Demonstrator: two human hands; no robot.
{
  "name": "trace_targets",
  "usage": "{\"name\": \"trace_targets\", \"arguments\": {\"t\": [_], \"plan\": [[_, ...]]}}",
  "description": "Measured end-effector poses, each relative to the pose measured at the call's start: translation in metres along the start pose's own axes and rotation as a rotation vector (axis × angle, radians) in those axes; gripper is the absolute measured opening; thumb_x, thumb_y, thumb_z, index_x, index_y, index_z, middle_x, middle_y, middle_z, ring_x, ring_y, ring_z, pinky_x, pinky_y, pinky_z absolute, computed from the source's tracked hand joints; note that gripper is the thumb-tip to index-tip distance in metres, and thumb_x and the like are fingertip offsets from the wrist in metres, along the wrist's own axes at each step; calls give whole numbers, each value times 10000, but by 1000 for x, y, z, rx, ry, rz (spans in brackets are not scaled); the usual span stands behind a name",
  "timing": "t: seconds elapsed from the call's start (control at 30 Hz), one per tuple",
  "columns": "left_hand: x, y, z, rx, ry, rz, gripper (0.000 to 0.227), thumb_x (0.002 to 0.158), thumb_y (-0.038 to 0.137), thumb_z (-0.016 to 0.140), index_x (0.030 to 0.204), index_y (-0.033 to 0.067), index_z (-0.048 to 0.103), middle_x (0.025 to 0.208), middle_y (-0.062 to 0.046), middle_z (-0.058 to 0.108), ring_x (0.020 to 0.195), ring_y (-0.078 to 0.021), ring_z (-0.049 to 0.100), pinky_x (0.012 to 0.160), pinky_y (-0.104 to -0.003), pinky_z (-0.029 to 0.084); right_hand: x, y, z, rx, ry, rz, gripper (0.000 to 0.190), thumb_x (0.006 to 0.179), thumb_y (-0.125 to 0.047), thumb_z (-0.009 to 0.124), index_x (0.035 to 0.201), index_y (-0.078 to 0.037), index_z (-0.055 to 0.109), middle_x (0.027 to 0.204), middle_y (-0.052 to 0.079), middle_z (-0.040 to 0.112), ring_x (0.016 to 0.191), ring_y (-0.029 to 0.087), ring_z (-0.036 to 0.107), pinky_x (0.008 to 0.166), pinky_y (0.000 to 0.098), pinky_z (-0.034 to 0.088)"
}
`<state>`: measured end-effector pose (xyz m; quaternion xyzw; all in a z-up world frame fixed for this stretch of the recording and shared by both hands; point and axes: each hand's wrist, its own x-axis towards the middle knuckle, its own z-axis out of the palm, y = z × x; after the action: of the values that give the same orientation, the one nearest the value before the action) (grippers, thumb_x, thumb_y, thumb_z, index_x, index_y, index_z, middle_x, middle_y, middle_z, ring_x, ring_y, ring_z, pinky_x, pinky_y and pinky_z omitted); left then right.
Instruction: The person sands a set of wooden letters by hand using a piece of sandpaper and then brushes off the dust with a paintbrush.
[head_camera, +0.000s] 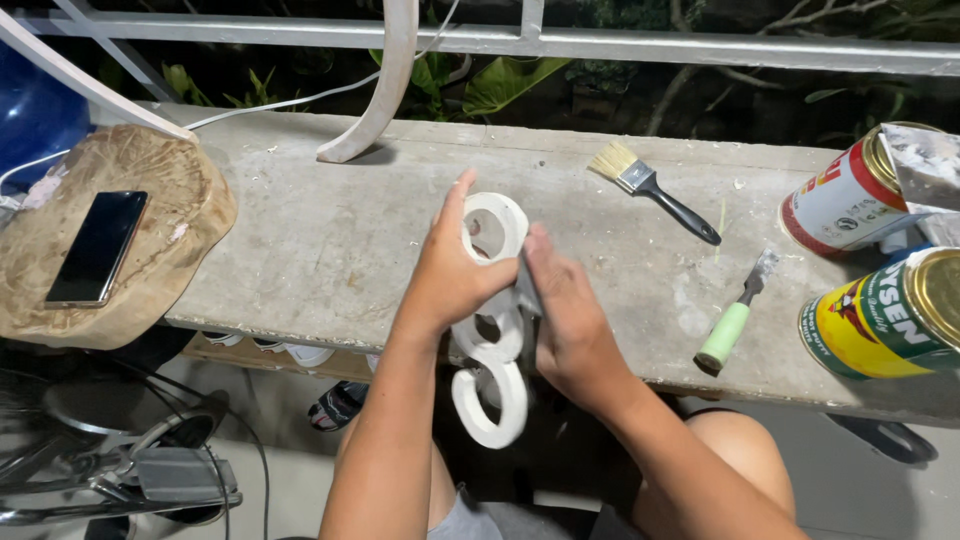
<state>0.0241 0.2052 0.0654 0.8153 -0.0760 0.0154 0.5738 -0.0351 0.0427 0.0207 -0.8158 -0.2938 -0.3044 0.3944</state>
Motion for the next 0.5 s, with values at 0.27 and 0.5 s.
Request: {"name": "trace_targets", "arguments": {"t": [0.27, 0.5], "plan": [[-2, 2, 9, 82, -82, -14, 1119, 588, 311, 852, 1581, 168, 358, 1331, -297, 541, 1273, -455, 580, 1054, -504, 477, 7, 10, -3, -23, 29, 8, 700, 878, 177, 402, 1560, 25, 356, 1597, 252, 403, 1284, 460, 554, 1091, 489, 454], [-11, 7, 7, 59, -136, 45, 1175, 583, 249, 835, 1618, 135, 291, 1344, -386, 502, 1272, -544, 541, 1070, -544, 432, 3, 15, -6, 50, -1, 51, 710, 876, 155, 373, 1571, 19, 333, 1596, 261, 398, 1319, 465, 534, 1120, 504, 435]]}}
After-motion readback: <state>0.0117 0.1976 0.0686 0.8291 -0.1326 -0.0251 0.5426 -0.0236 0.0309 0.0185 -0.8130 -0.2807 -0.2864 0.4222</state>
